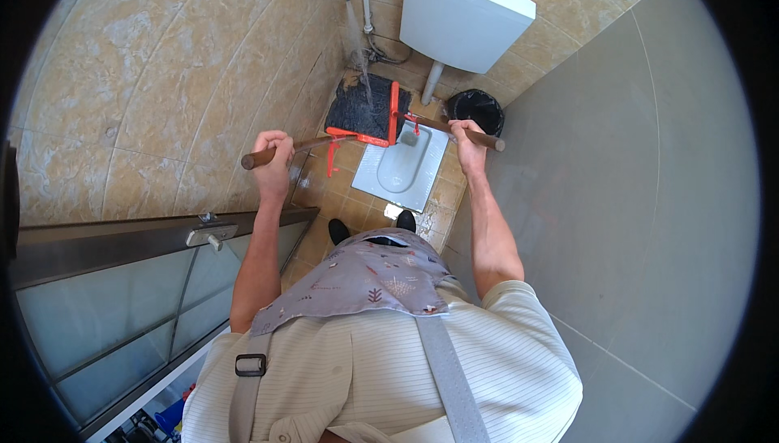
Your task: The person rinses a mop head under a running tap in a bathroom. They repeatedly squeeze the mop head using the handle's wringing mechanism to remove excess water. The person adjusts their grip and the mop's position under the stream multiple times throughout the process.
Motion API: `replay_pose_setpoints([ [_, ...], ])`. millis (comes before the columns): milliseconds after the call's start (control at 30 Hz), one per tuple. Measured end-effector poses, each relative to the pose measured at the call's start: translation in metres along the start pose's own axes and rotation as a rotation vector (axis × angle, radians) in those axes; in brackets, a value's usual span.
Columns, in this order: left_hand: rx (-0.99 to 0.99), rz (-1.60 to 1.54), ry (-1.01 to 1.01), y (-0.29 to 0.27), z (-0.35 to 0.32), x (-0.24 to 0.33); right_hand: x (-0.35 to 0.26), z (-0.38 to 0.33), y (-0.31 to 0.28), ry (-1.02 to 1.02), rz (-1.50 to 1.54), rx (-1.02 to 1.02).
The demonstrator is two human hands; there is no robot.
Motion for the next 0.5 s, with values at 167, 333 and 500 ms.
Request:
replay_pose_setpoints([
  [167,-0.001,0.001,0.011,-0.002,-0.003,-0.003,0.003,-0.017,0.01,-0.003,0.001,-0.055],
  [333,0.002,-0.001,-0.001,-0.004,-0.008,-0.002,0.003,-0.034,0.013,-0.054,0.007,-0.096],
  [500,0.001,0.003,0.004,-0.008,-0.01,-0.006,0.007,-0.043,0.006,-0.074,0.007,-0.167],
])
Point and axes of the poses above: each hand's wrist, its own z-axis towards the middle knuckle, its own y-axis out of the palm, x = y × z, the point moved 8 cm from there along z, towards the middle knuckle, and after that the axes turned 4 degrees about y, right-handed, at the moved point
